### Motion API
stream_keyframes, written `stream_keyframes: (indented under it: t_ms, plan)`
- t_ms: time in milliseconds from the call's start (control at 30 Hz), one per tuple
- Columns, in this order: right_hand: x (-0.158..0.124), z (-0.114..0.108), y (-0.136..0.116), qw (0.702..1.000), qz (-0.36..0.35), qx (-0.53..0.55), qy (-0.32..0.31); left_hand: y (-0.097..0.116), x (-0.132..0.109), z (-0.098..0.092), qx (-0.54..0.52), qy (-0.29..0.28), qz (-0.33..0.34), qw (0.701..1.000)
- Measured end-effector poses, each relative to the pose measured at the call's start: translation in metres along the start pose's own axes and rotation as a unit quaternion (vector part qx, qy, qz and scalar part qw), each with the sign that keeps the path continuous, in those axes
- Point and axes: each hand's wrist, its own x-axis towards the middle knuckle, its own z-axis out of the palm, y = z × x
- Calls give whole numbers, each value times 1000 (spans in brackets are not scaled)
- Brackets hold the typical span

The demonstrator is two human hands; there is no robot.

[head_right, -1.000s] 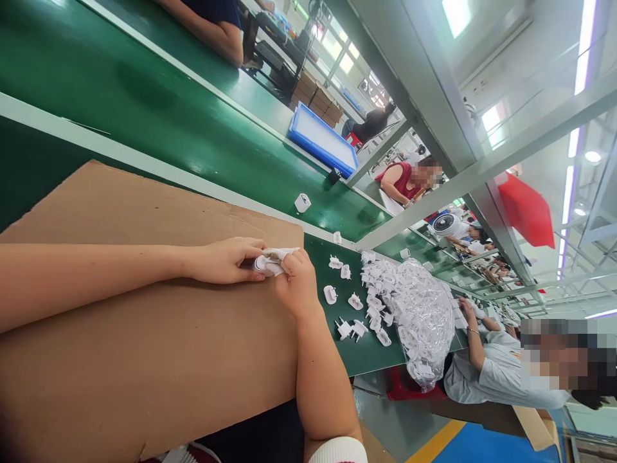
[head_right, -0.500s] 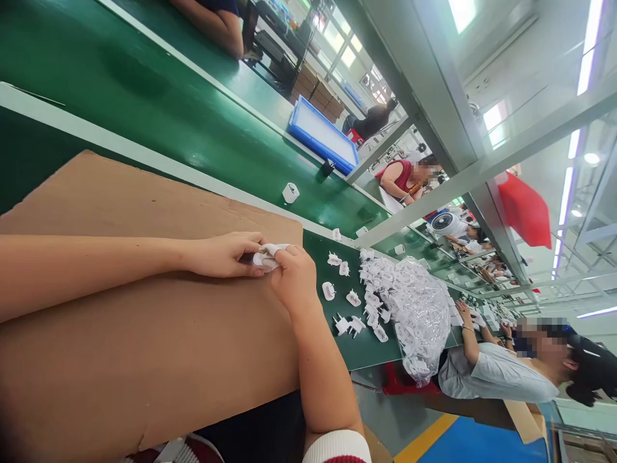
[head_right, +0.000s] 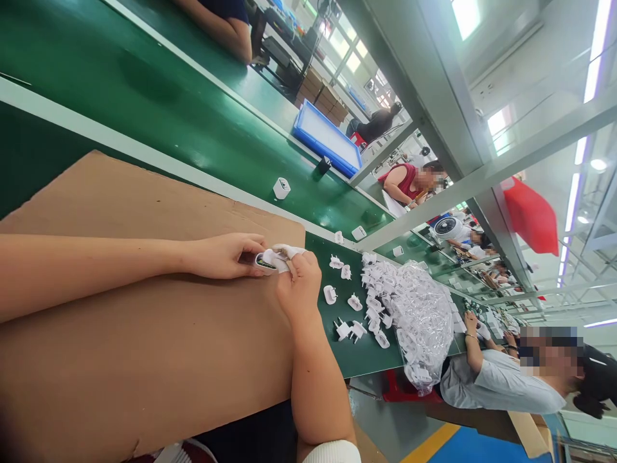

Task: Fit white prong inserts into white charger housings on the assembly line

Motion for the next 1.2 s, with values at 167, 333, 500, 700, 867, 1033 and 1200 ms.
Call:
stream_keyframes:
  t_ms: [167, 333, 500, 700, 867, 1033, 1200]
  plan:
    - [1, 4, 0, 997, -40, -41, -51, -1, 1, 0, 0, 0, -7, 1000]
    - [4, 5, 0, 991, -52, -95, -75, -2, 2, 1, 0, 9, 5, 1000]
    - [10, 3, 0, 987, -35, -118, -107, -4, 3, 2, -1, 16, 5, 1000]
    - [5, 7, 3, 992, -26, -97, -79, -2, 0, 5, 10, 25, -6, 1000]
    - [10, 7, 24, 995, 50, 78, -35, 4, 1, 6, 25, 28, -15, 999]
    - [29, -6, 78, 983, 157, -33, 91, -1, 15, -47, 56, 171, -112, 977]
    - [35, -8, 100, 959, 250, -122, 61, -30, 20, -135, 185, 304, -245, 902]
